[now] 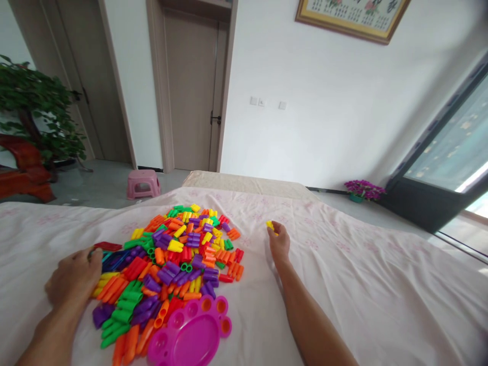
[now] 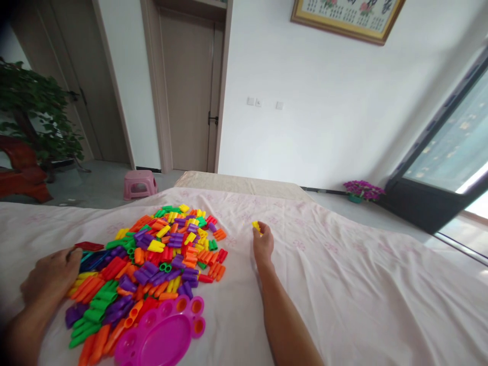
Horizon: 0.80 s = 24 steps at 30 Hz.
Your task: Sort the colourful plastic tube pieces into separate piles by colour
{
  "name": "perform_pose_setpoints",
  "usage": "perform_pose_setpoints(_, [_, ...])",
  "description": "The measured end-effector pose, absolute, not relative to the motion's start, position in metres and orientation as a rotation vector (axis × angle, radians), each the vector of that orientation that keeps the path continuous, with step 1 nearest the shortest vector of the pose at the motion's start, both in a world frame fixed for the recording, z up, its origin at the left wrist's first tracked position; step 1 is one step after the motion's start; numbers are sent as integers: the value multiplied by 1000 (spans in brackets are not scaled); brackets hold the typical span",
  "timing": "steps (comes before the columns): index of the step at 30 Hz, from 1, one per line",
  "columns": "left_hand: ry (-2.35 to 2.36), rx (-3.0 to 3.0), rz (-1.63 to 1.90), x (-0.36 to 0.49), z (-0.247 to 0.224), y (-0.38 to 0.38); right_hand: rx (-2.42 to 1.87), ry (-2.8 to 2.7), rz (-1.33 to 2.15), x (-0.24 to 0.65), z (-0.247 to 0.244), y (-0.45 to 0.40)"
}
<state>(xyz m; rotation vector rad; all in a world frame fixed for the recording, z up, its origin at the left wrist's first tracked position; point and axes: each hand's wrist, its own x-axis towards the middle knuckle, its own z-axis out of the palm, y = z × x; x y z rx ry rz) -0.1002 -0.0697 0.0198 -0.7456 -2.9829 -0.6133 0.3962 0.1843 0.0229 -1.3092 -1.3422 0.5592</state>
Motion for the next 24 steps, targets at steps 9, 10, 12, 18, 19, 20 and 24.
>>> perform_pose_setpoints(9, [-2953,-742,-639,-105,12,-70,-1587,-1508,206,441,1,203])
perform_pose_setpoints(10, [-2954,-737,-640,-105,12,-70,-1598,-1513,192,441,1,203])
perform_pose_setpoints(12, [-2957,-737,-633,-106,12,-70,-1623,-1527,157,440,1,203])
perform_pose_setpoints(18, [-2976,-744,-621,-103,16,-69,-1556,-1688,129,439,3,201])
perform_pose_setpoints(19, [-2972,-742,-625,-101,18,-69,-1539,-1720,133,439,4,200])
perform_pose_setpoints(20, [-2967,-741,-628,-100,19,-69,-1533,-1744,131,438,5,199])
perform_pose_setpoints(24, [-2960,-758,-652,-93,27,-71,-1559,-1786,24,432,14,191])
